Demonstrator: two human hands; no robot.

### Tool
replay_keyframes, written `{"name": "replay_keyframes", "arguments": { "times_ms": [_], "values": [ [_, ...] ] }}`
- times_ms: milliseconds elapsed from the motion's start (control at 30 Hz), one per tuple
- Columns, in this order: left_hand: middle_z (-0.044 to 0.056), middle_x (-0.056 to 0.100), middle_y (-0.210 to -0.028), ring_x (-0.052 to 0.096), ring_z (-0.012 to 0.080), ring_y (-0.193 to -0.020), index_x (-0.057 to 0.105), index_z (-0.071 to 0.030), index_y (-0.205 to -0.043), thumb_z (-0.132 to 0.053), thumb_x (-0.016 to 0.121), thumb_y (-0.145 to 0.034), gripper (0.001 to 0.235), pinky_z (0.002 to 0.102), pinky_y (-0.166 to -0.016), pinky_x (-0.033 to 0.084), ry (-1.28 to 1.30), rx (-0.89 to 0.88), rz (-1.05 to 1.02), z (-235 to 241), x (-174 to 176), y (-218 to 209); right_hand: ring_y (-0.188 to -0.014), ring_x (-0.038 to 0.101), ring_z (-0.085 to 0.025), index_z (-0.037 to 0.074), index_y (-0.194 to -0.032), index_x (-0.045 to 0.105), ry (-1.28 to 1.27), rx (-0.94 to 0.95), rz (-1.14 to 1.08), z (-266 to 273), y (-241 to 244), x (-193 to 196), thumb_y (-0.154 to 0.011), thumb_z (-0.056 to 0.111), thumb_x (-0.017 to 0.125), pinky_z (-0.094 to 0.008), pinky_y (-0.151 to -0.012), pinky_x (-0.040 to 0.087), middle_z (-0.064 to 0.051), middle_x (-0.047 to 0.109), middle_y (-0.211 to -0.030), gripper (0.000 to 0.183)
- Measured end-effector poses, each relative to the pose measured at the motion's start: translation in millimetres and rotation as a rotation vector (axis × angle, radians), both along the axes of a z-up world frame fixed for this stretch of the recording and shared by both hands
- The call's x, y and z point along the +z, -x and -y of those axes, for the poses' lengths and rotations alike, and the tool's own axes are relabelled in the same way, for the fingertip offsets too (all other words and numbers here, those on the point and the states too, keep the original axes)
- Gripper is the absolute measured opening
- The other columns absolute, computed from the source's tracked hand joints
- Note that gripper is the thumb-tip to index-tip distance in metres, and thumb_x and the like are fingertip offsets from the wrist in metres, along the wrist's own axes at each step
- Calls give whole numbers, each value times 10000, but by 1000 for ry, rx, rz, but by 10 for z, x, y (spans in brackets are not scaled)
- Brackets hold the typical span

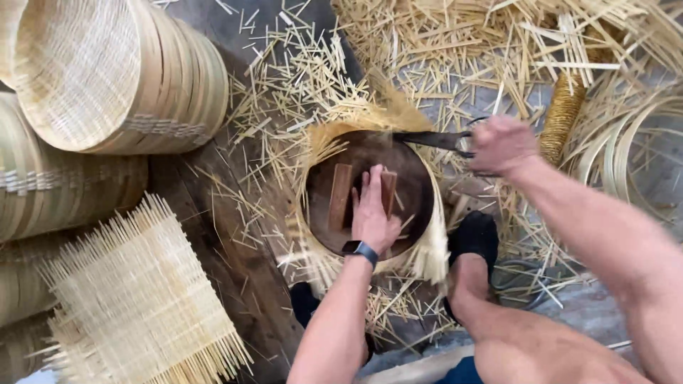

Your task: The person sits on the floor of a bamboo craft workshop and trims protruding bamboo stick ends with shears over a round wooden form. They then weave and press a bamboo mat, fit a bent bamboo rim hoop around it, and hold up the finished round woven sieve lid.

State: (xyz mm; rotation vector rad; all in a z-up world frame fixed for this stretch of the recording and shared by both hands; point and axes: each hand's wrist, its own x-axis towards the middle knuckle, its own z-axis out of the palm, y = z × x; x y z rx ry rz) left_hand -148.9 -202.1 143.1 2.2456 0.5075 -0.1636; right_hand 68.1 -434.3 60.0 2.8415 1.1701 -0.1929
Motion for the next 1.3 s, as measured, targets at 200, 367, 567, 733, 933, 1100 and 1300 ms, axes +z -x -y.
{"name": "replay_keyframes", "arguments": {
  "times_ms": [200,367,567,733,933,1100,1300],
  "values": [
    [176,357,-1630,233,359,-1557,168,-84,-1605,29,636,-669,1052,536,-1281,115,-11,-120,-5,-40,-64,38,-673,566,-228,72,-735,653,-138,85,184,-148,-12,164,-811,416,660,-390,-587,483,-104,590,-722,353],
    [177,343,-1639,224,379,-1557,209,-86,-1591,27,639,-662,1030,534,-1273,148,-2,-181,-28,-137,47,68,-764,579,-229,112,-736,627,-254,99,296,-381,-18,-53,-666,291,587,-376,-724,521,-82,588,-780,196],
    [149,367,-1613,240,399,-1544,383,-145,-1515,-12,688,-682,897,546,-1254,210,-94,-225,-141,-1,120,59,-664,555,-226,94,-715,623,-52,123,-13,-3,-172,246,-844,256,582,-387,-611,486,-67,563,-694,211],
    [167,306,-1662,241,404,-1539,421,-148,-1504,4,688,-721,841,562,-1238,213,-140,-224,-114,-48,-28,90,-634,532,-190,96,-646,593,-196,187,472,-559,-87,226,-748,624,590,-332,-573,487,-58,538,-656,538],
    [100,329,-1642,256,342,-1525,463,-177,-1453,33,665,-661,843,564,-1214,212,-135,-366,-203,-181,178,85,-589,493,-127,162,-734,595,99,195,44,-112,-303,-104,-840,129,567,-301,-498,446,17,537,-646,114],
    [31,430,-1602,330,280,-1507,594,-206,-1384,49,639,-660,769,559,-1237,221,-113,-381,-183,-169,169,62,-579,510,-141,99,-703,625,168,168,21,-172,-295,191,-971,502,544,-283,-484,450,-24,542,-654,491],
    [46,443,-1618,350,290,-1526,621,-208,-1374,30,651,-679,736,555,-1246,218,-190,-490,-173,-245,55,190,-736,579,-164,124,-798,634,-25,175,290,-733,-140,241,-749,298,584,-298,-678,505,-38,580,-769,188]
  ]
}}
